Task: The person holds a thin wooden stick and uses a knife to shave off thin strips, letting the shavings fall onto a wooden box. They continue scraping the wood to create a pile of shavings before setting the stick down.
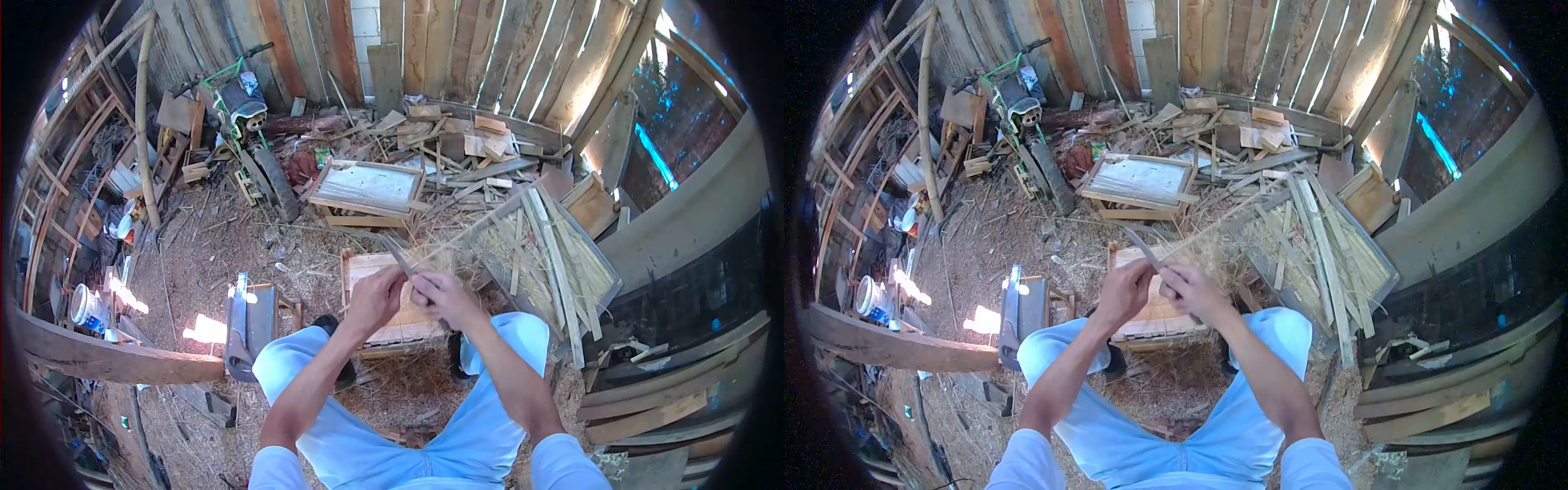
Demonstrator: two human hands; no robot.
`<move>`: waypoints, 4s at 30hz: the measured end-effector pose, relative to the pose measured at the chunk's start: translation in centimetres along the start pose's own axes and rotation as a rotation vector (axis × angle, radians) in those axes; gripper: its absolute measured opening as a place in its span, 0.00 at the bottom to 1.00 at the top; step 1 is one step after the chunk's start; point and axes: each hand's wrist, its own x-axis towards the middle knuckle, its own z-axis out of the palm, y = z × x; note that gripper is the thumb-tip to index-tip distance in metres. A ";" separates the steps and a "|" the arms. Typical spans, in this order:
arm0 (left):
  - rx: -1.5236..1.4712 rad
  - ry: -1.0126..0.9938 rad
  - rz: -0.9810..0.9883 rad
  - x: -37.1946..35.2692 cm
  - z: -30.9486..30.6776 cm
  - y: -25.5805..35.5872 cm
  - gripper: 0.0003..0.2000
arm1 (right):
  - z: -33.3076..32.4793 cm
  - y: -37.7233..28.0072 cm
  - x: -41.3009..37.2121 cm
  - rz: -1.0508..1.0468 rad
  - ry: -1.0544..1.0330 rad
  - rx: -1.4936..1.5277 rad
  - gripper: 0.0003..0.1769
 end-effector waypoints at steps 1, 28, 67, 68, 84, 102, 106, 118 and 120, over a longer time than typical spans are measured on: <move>0.001 -0.009 -0.007 -0.2 0.0 0.0 0.05 | -0.2 -0.7 0.1 0.003 0.061 -0.198 0.17; 0.043 -0.094 -0.256 -2.1 -2.7 -0.6 0.08 | -7.2 -4.7 -0.4 -0.227 0.411 -0.250 0.15; 0.005 0.034 -0.182 -0.7 1.2 -3.0 0.08 | 0.9 1.2 1.3 -0.463 0.525 -1.214 0.12; 0.009 0.037 -0.189 -0.8 1.1 -2.8 0.08 | 1.0 1.3 1.4 -0.462 0.522 -1.214 0.12; 0.104 -0.001 -0.288 -0.5 0.8 -1.5 0.10 | 1.5 1.3 2.3 -0.430 0.612 -1.317 0.12; 0.071 0.002 -0.110 -1.7 0.8 -2.5 0.07 | 0.3 2.5 1.6 -0.529 0.573 -1.221 0.12; 0.102 0.004 -0.079 -1.4 0.7 -2.3 0.07 | 0.6 1.4 1.5 -0.509 0.561 -1.259 0.11; 0.212 -0.044 -0.097 -0.6 0.9 -1.2 0.07 | -1.2 0.6 2.2 -0.474 0.645 -1.279 0.12; 0.218 -0.059 -0.094 -1.4 0.7 -1.4 0.07 | -2.7 0.0 2.1 -0.480 0.682 -1.300 0.12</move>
